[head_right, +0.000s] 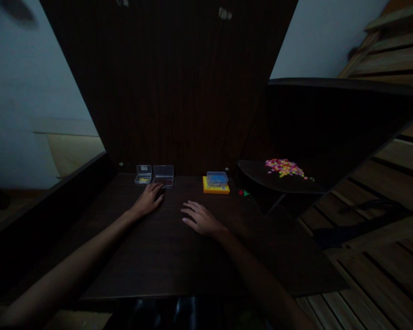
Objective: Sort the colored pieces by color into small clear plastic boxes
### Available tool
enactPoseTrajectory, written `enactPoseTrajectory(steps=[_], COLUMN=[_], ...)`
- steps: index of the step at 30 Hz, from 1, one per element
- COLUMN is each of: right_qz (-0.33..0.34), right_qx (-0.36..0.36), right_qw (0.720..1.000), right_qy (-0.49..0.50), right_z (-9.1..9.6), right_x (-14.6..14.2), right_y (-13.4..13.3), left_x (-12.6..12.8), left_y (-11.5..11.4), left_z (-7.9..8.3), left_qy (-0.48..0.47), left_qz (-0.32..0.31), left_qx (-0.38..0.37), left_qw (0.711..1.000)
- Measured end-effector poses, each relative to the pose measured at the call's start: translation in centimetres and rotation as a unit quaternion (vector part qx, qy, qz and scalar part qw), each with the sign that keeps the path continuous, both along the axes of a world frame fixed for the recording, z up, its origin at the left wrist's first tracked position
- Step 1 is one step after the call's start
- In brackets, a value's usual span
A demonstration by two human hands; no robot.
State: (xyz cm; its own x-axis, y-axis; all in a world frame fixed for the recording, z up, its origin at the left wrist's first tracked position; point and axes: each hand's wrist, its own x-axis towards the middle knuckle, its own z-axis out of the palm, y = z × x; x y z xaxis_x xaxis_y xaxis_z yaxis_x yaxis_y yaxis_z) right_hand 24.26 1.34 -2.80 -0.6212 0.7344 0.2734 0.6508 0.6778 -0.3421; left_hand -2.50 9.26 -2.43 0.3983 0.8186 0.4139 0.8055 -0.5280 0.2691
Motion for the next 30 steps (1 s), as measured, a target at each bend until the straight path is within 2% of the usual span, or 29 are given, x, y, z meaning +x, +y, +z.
enactPoseTrajectory(steps=[6,12,17,21,26,30], right_qz=[-0.033,-0.124,-0.114,-0.093,-0.09,-0.086], right_qx=[-0.011,-0.046,-0.093,-0.106,-0.114,-0.133], right_qw=[0.999,0.976,0.952,0.946,0.948,0.95], right_qy=[0.04,0.176,0.27,0.291,0.282,0.271], right_z=[0.1,-0.5,-1.4,-1.7,-1.2,-0.6], right_x=[-0.1,0.0,0.2,0.2,0.2,0.3], right_y=[0.0,0.5,1.1,1.4,1.4,1.2], left_x=[0.4,1.9,3.2,3.1,2.1,1.5], left_y=[-2.9,-6.5,-8.2,-8.0,-6.4,-5.4], left_z=[0.3,1.2,2.0,2.5,2.5,2.0], left_qy=[0.009,0.021,0.014,-0.029,-0.107,-0.134], left_qz=[-0.034,-0.107,-0.161,-0.182,-0.115,-0.123], left_qx=[-0.003,-0.004,-0.014,-0.009,-0.026,-0.06], left_qw=[0.999,0.994,0.987,0.983,0.987,0.982])
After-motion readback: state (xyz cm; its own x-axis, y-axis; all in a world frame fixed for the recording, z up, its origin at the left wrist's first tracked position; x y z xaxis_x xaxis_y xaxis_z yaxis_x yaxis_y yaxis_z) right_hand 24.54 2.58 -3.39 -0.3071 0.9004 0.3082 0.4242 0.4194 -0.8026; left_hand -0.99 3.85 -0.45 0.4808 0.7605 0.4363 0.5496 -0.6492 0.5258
